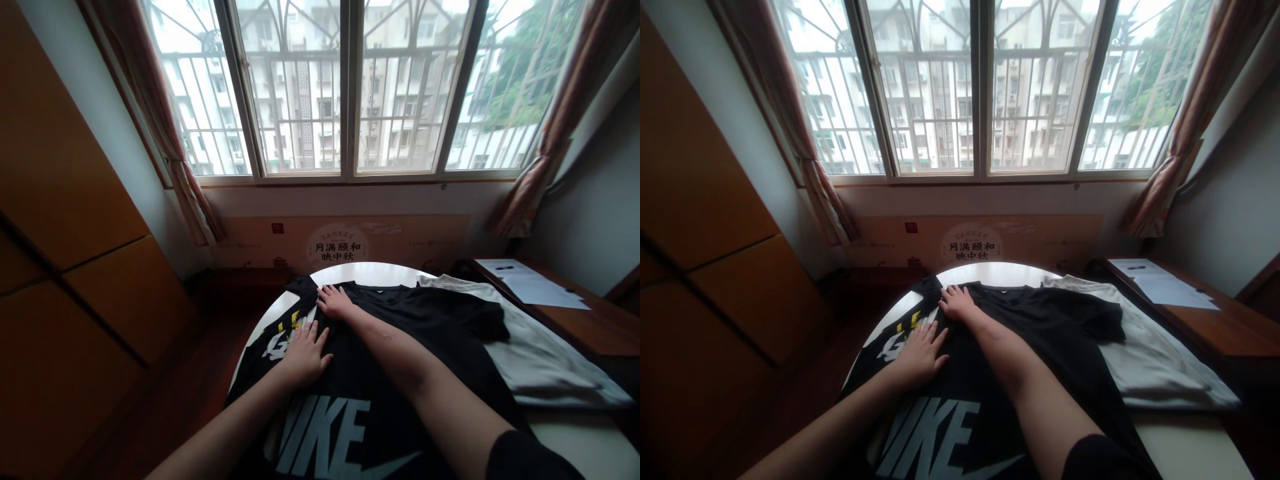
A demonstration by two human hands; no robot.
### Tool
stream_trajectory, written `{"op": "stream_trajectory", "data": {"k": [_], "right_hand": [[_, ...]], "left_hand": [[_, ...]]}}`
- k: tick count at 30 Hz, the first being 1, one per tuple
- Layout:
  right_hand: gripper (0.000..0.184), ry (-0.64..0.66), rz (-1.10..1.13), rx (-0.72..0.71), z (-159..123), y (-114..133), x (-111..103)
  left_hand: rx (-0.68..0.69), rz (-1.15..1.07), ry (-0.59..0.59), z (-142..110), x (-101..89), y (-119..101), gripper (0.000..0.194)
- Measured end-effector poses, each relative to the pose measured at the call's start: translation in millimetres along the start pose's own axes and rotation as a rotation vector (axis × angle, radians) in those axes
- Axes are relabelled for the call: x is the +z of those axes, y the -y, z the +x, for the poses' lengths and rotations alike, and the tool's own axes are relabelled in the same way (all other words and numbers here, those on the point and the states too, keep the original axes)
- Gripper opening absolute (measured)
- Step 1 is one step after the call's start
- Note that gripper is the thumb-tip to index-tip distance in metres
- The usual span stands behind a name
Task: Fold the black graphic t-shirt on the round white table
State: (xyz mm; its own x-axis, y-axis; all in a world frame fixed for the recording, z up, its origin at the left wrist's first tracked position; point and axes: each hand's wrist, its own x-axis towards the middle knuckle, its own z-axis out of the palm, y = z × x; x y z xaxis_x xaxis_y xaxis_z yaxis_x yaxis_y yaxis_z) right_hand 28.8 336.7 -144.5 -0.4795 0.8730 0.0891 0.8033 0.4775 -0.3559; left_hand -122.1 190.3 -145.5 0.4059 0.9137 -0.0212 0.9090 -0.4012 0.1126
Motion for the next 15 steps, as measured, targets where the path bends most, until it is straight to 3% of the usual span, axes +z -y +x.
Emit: {"op": "stream_trajectory", "data": {"k": [3,6,11,15], "right_hand": [[0.06,-0.077,-0.014,-0.007,-11.6,-3.3,-20.1],[0.06,-0.201,-0.026,0.048,-35.8,-27.9,-55.5],[0.056,-0.473,-0.083,0.274,-106.9,-118.1,-129.3],[0.053,-0.51,-0.108,0.504,-181.5,-197.1,-170.4]], "left_hand": [[0.01,0.013,-0.046,2.4,-2.0,-0.1,0.074],[0.088,0.026,-0.094,12.5,-9.3,-0.4,0.073],[0.145,-0.003,-0.115,62.2,-27.2,-1.2,0.062],[0.065,-0.009,-0.134,118.8,-32.7,0.1,0.056]]}}
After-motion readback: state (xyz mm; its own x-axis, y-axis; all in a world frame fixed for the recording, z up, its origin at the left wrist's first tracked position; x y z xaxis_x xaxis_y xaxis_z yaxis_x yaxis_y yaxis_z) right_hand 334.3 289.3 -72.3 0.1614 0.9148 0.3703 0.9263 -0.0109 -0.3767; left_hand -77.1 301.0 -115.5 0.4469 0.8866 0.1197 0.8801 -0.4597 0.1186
